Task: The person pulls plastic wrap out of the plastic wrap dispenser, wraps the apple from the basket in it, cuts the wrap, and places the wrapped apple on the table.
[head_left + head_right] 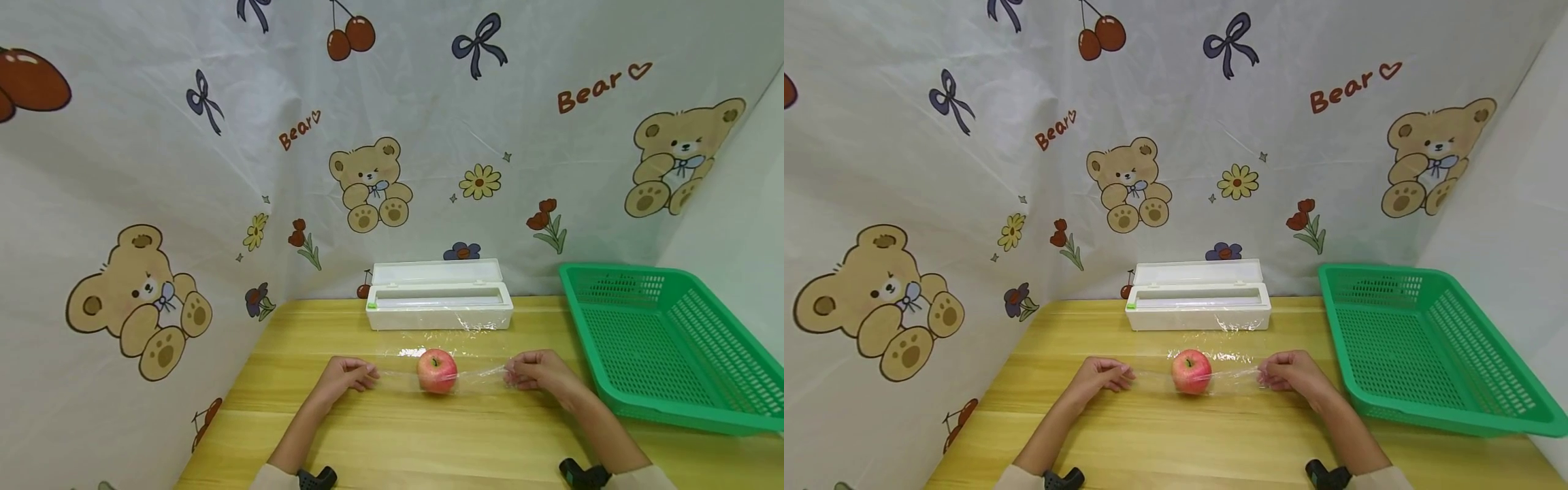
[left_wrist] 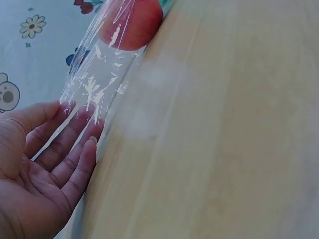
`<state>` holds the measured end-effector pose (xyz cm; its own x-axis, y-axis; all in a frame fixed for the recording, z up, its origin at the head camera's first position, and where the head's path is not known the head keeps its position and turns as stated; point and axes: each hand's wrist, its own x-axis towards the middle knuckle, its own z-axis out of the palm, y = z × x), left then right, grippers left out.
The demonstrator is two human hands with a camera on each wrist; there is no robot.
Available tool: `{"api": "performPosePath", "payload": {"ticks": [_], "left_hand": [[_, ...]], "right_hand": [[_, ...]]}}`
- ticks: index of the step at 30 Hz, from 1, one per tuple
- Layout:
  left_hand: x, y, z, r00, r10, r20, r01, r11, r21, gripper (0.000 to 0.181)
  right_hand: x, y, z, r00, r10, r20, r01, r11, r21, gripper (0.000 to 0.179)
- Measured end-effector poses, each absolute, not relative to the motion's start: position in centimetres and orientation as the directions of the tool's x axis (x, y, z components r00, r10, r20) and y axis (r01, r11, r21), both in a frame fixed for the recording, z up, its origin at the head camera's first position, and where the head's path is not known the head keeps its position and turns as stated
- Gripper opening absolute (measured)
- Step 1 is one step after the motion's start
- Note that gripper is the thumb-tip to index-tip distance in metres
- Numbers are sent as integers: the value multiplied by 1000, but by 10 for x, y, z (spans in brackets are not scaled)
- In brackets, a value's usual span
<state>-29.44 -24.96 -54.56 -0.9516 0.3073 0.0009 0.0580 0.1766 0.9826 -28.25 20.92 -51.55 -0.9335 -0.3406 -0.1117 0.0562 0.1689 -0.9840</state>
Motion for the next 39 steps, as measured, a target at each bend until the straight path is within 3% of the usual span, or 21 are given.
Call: {"api": "performPosePath", "payload": {"ticks": [12, 18, 22, 25, 31, 35, 39], "left_hand": [[-294, -249, -545, -957, 287, 30, 85, 181, 980, 33], [-292, -245, -533, -987, 65, 149, 158, 169, 973, 41], [-288, -239, -519, -958, -10, 286, 276, 231, 933, 42], [-285, -231, -509, -925, 64, 374, 378, 255, 890, 42], [-288, -213, -509, -853, 280, 441, 503, 210, 838, 62], [-291, -198, -508, -808, 408, 424, 538, 220, 814, 72], [-292, -183, -508, -802, 483, 353, 528, 296, 796, 80]], "right_hand": [[-283, 210, -516, -928, -357, -108, 51, 166, -985, 35], [-282, 210, -516, -932, -344, -115, 57, 174, -983, 35], [-284, 210, -517, -933, -339, -119, 64, 171, -983, 33], [-284, 210, -518, -932, -344, -114, 59, 167, -984, 32], [-285, 211, -520, -931, -349, -102, 48, 161, -986, 33], [-284, 210, -519, -932, -348, -104, 50, 160, -986, 32], [-283, 209, -517, -932, -346, -106, 52, 163, -985, 33]]}}
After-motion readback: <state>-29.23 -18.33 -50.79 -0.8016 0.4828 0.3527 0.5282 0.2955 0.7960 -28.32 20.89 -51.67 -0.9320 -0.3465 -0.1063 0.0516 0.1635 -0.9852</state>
